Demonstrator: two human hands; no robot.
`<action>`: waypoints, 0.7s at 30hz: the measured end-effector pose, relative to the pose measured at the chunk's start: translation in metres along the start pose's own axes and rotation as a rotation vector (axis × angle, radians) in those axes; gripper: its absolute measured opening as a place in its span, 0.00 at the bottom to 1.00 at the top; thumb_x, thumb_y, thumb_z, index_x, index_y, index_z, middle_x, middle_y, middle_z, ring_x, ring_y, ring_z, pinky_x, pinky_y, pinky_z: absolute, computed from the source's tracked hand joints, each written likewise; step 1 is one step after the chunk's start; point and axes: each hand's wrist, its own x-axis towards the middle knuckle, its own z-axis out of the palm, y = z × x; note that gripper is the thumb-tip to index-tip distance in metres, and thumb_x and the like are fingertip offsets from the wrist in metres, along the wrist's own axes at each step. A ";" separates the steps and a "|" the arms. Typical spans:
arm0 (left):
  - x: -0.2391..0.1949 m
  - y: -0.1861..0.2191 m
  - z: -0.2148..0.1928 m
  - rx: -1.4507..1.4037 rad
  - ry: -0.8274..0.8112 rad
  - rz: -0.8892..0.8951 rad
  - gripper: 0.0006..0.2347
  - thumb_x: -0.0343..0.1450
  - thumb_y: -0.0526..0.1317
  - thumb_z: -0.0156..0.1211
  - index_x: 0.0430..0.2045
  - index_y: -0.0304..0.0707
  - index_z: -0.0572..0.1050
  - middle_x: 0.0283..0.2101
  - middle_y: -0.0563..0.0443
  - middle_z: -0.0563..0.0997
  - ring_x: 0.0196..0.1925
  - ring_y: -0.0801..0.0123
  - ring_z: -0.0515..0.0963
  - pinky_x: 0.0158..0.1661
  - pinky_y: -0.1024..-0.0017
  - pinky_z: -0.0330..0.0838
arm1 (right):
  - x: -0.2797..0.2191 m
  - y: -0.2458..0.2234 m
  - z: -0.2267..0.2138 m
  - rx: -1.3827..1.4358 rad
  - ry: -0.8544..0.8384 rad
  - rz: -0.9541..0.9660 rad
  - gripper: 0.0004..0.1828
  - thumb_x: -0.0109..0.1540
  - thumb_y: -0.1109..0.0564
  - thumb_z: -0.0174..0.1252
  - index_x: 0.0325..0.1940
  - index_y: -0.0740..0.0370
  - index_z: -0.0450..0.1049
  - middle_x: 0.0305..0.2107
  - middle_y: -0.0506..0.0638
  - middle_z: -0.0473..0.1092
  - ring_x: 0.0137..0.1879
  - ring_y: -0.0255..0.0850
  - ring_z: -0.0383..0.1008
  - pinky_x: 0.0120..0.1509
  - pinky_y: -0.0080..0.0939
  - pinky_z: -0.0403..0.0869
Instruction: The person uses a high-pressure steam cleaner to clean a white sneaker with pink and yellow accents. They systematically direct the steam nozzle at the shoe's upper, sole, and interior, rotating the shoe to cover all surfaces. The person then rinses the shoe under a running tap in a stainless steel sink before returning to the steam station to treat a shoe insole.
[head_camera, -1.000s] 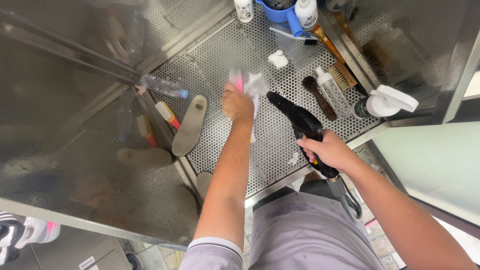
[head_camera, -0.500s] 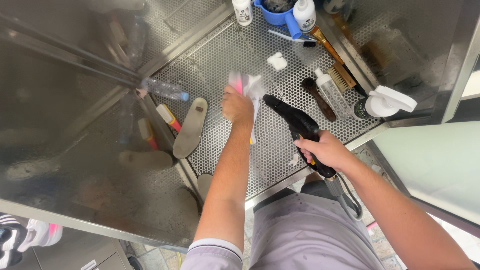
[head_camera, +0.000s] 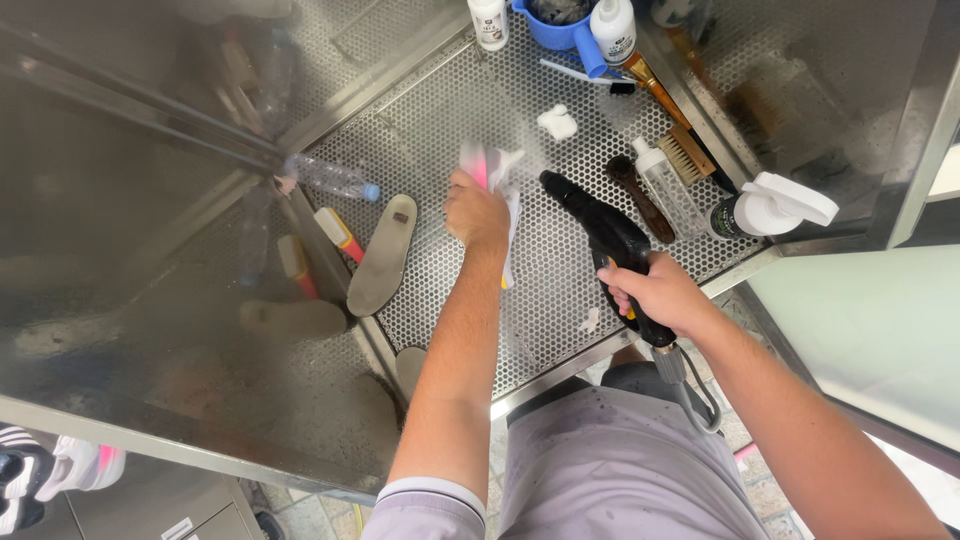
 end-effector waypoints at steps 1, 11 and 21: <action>0.000 0.000 0.000 -0.004 -0.004 -0.003 0.32 0.71 0.57 0.60 0.52 0.23 0.57 0.45 0.37 0.76 0.46 0.57 0.81 0.30 0.65 0.83 | 0.000 0.000 0.001 -0.022 -0.008 0.005 0.10 0.62 0.54 0.60 0.33 0.65 0.72 0.19 0.46 0.67 0.24 0.35 0.66 0.32 0.40 0.70; 0.003 0.000 0.003 -0.014 0.009 -0.008 0.32 0.70 0.57 0.61 0.52 0.24 0.58 0.45 0.37 0.77 0.47 0.57 0.82 0.30 0.65 0.83 | 0.003 0.003 0.004 -0.012 -0.032 0.019 0.11 0.61 0.54 0.60 0.32 0.65 0.72 0.19 0.46 0.67 0.24 0.35 0.66 0.31 0.40 0.70; 0.001 -0.003 -0.001 0.039 -0.025 0.026 0.32 0.72 0.57 0.59 0.53 0.20 0.58 0.43 0.37 0.77 0.43 0.59 0.82 0.25 0.70 0.82 | 0.006 0.000 0.009 -0.045 -0.061 0.017 0.13 0.62 0.53 0.60 0.30 0.65 0.71 0.18 0.46 0.67 0.24 0.36 0.67 0.31 0.40 0.70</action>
